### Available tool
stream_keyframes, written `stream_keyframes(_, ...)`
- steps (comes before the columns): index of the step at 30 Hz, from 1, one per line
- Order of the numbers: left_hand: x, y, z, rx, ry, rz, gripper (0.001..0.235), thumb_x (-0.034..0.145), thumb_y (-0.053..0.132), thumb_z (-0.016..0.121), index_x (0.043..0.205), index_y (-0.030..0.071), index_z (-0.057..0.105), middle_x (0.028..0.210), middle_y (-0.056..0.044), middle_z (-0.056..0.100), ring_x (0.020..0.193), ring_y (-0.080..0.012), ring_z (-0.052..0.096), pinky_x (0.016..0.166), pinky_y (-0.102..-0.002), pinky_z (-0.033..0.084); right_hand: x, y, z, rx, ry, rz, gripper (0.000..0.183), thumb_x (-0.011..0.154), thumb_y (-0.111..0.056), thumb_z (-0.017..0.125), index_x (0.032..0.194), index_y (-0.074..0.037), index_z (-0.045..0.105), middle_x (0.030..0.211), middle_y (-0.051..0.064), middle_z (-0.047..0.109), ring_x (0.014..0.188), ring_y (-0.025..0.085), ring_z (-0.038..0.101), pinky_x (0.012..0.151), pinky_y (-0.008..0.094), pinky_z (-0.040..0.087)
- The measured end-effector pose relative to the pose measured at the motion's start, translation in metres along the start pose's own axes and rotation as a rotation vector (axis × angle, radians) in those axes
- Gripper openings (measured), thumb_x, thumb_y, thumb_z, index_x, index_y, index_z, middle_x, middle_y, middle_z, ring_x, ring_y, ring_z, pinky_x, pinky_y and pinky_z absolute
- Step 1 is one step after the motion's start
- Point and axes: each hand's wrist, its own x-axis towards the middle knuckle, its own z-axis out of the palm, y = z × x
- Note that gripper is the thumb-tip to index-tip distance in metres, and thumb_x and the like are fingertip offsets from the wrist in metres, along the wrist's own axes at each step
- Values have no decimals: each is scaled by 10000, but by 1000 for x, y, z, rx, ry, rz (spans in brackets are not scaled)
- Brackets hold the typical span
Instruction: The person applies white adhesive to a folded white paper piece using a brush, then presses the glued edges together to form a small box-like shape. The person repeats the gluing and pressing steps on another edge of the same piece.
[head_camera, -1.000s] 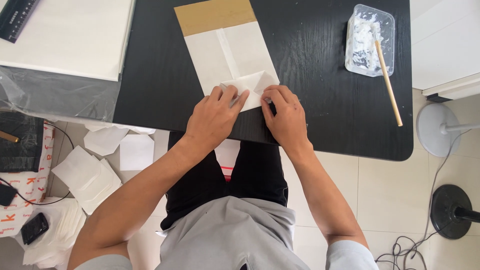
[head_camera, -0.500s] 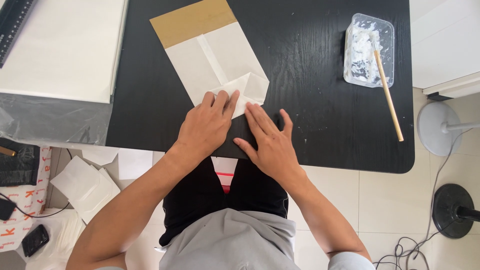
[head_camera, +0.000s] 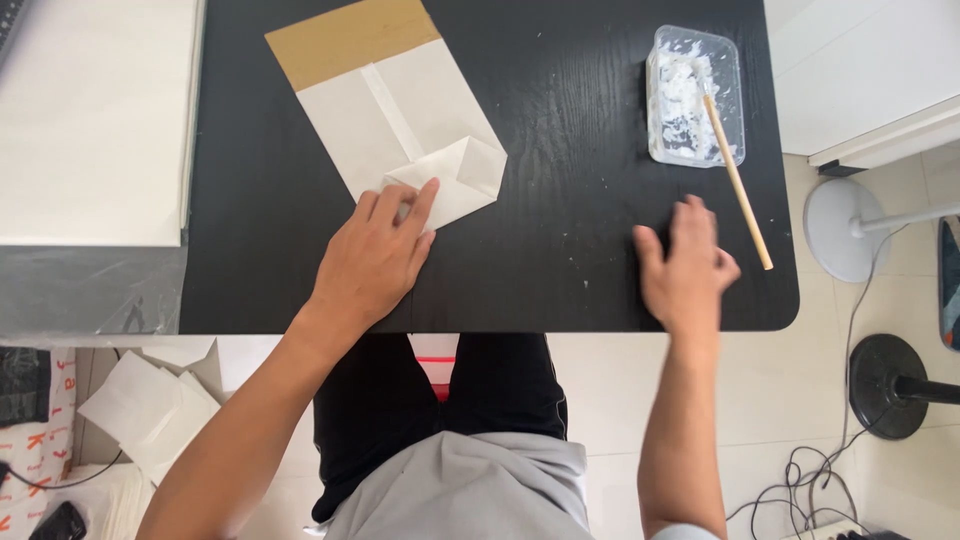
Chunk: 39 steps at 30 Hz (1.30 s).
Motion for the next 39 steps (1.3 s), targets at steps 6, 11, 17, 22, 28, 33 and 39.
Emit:
stream_keyframes(6,-12,3,-3,-219,25,-106,240,1008,223,663,1185,83,742,1153,-82,613,1040,-225,640,870,-273,571,27,31,-25,39,39,232,754,1169,-457,482,1649,-17,101,1677,276,289,1525,470,272,1086,666,234)
stream_keyframes(11,-16,10,-11,-322,126,-86,146,980,82,697,1108,46,755,1143,-96,668,1032,-284,637,701,-355,594,75,28,-52,125,243,59,436,1174,-294,431,1527,-48,358,1509,183,493,1366,452,431,1008,677,108)
stream_keyframes(17,-19,13,-15,-371,163,-94,175,981,36,679,1138,20,756,1153,-104,692,1055,-289,660,772,-368,607,138,33,-72,317,440,-181,172,1199,-228,414,1218,-134,556,960,-49,737,922,156,675,951,507,242)
stream_keyframes(22,-21,14,-12,-350,160,-123,221,939,-9,683,1139,48,758,1151,-79,694,1032,-277,672,667,-344,596,166,31,-85,338,528,-208,203,1176,-185,370,1164,-121,563,915,-67,726,832,98,637,989,450,249)
stream_keyframes(28,-21,14,-12,-353,161,-103,252,919,-49,670,1129,45,772,1161,-99,705,1065,-281,681,708,-344,614,193,25,-66,225,519,-312,287,1213,-254,428,1087,-113,644,891,-72,759,814,142,661,916,452,244)
stream_keyframes(33,-22,14,-12,-343,145,-105,255,915,-49,666,1124,52,771,1166,-92,705,1070,-282,676,715,-346,610,189,16,-77,322,538,-292,289,1197,-257,380,1112,-99,607,867,-70,732,815,118,608,960,440,238)
stream_keyframes(39,-22,14,-10,-338,141,-105,274,904,-53,668,1129,64,773,1169,-79,701,1072,-277,671,728,-351,614,204,27,-66,180,556,-327,393,1220,-237,400,936,-168,663,902,-91,765,737,127,601,910,430,246)
